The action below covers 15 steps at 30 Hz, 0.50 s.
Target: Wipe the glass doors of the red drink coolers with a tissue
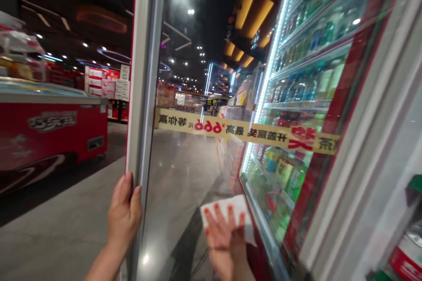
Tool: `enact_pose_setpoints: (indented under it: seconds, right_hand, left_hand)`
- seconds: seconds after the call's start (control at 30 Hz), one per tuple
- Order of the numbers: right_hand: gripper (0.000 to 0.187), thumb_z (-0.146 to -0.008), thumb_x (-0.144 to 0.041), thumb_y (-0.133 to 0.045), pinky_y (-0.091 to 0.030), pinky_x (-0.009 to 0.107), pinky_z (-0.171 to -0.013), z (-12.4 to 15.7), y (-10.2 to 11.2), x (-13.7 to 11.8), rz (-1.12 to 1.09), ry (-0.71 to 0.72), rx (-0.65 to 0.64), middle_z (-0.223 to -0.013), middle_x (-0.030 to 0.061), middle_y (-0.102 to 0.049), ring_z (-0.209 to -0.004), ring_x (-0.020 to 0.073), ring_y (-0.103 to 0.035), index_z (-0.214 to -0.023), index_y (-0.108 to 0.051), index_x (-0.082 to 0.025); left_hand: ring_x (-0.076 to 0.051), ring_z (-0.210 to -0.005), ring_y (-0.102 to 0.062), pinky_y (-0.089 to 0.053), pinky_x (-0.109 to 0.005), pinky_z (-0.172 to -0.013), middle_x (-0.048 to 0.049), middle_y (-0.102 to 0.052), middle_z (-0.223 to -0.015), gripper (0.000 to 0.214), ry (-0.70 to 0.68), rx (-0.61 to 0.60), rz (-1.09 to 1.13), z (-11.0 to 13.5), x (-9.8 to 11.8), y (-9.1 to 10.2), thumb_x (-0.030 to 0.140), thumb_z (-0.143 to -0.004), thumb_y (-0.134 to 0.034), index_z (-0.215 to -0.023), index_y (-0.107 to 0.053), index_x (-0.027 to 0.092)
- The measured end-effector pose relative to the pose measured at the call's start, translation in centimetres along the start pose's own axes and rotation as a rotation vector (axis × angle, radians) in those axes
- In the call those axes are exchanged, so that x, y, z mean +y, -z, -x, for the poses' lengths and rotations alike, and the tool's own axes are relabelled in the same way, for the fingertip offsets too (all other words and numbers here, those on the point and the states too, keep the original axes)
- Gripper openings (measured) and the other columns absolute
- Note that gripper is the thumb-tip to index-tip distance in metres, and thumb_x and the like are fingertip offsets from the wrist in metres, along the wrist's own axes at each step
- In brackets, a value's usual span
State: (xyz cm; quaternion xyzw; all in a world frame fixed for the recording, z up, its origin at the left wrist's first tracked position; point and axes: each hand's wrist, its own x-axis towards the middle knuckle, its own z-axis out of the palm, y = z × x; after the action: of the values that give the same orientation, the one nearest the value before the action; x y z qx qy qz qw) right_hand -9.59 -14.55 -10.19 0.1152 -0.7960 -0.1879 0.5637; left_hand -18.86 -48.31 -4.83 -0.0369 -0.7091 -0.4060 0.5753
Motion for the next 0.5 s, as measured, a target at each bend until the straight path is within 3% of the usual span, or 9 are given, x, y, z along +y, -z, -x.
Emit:
enact_pose_setpoints:
  seconds: [0.07,0.13,0.2,0.27,0.3,0.37,0.43,0.5]
  right_hand:
    - [0.050,-0.104,-0.032,-0.047,-0.062,0.032,-0.101,2.1,1.2,-1.7,-0.014,0.215,0.029,-0.151,-0.0227,-0.065,-0.130,0.0196,-0.070,-0.146,-0.066,-0.052]
    - [0.048,-0.102,-0.030,-0.048,-0.062,0.029,-0.100,4.9,2.4,0.3,-0.023,0.212,0.074,-0.142,-0.0222,-0.071,-0.131,0.0181,-0.069,-0.136,-0.072,-0.054]
    - [0.049,-0.102,-0.027,-0.046,-0.060,0.044,-0.109,6.6,2.8,4.7,0.009,0.067,0.128,-0.137,-0.0081,-0.076,-0.137,0.0271,-0.066,-0.138,-0.073,-0.046]
    - [0.055,-0.101,-0.025,-0.045,-0.048,0.069,-0.119,6.1,2.2,8.8,0.061,-0.097,0.153,-0.149,0.0094,-0.069,-0.151,0.0409,-0.053,-0.152,-0.065,-0.032]
    - [0.059,-0.100,-0.024,-0.047,-0.039,0.079,-0.121,5.1,1.6,9.7,0.085,-0.175,0.157,-0.159,0.0171,-0.061,-0.158,0.0474,-0.042,-0.159,-0.058,-0.024]
    - [0.067,-0.099,-0.025,-0.054,-0.022,0.091,-0.121,2.8,0.5,8.9,0.099,-0.258,0.157,-0.171,0.0261,-0.043,-0.164,0.0566,-0.022,-0.165,-0.049,-0.012]
    - [0.069,-0.099,-0.030,-0.062,-0.018,0.085,-0.128,2.2,-0.1,5.3,0.057,-0.176,0.131,-0.175,0.0191,-0.040,-0.167,0.0532,-0.017,-0.165,-0.050,-0.016]
    - [0.057,-0.100,-0.038,-0.062,-0.026,0.059,-0.138,4.2,0.3,1.8,-0.027,0.037,0.096,-0.173,-0.0051,-0.046,-0.169,0.0350,-0.024,-0.158,-0.059,-0.038]
  left_hand:
    - [-0.030,-0.157,-0.050,-0.043,-0.052,-0.130,-0.0118,-0.042,-0.176,0.059,-0.174,0.043,-0.060,0.5,0.9,0.3,0.037,-0.108,-0.053,-0.166,-0.046,0.026]
    - [-0.032,-0.170,-0.028,-0.030,-0.055,-0.137,-0.0044,-0.018,-0.186,0.071,-0.411,0.063,-0.139,2.3,1.9,0.5,0.023,-0.103,-0.062,-0.169,-0.039,0.035]
    - [-0.028,-0.174,-0.011,-0.014,-0.052,-0.142,0.0019,-0.009,-0.188,0.084,-0.612,-0.020,-0.141,5.0,2.6,0.3,0.019,-0.099,-0.067,-0.172,-0.032,0.039]
    - [-0.023,-0.174,-0.008,-0.005,-0.045,-0.144,0.0029,-0.013,-0.187,0.086,-0.698,-0.146,-0.079,7.7,3.1,-0.3,0.024,-0.099,-0.066,-0.174,-0.026,0.035]
    - [-0.021,-0.174,-0.008,-0.004,-0.044,-0.144,0.0028,-0.015,-0.186,0.085,-0.702,-0.183,-0.057,8.9,3.2,-0.8,0.027,-0.101,-0.064,-0.175,-0.024,0.032]
    - [-0.021,-0.174,-0.010,-0.003,-0.043,-0.144,0.0027,-0.017,-0.185,0.081,-0.692,-0.176,-0.059,10.4,3.1,-1.6,0.033,-0.103,-0.061,-0.175,-0.026,0.028]
    - [-0.020,-0.174,-0.011,-0.003,-0.044,-0.144,0.0033,-0.019,-0.184,0.077,-0.692,-0.145,-0.075,10.9,2.9,-1.9,0.035,-0.104,-0.060,-0.174,-0.028,0.028]
    - [-0.020,-0.174,-0.012,-0.004,-0.044,-0.144,0.0038,-0.020,-0.183,0.076,-0.713,-0.135,-0.074,10.7,2.4,-1.6,0.036,-0.105,-0.060,-0.173,-0.029,0.028]
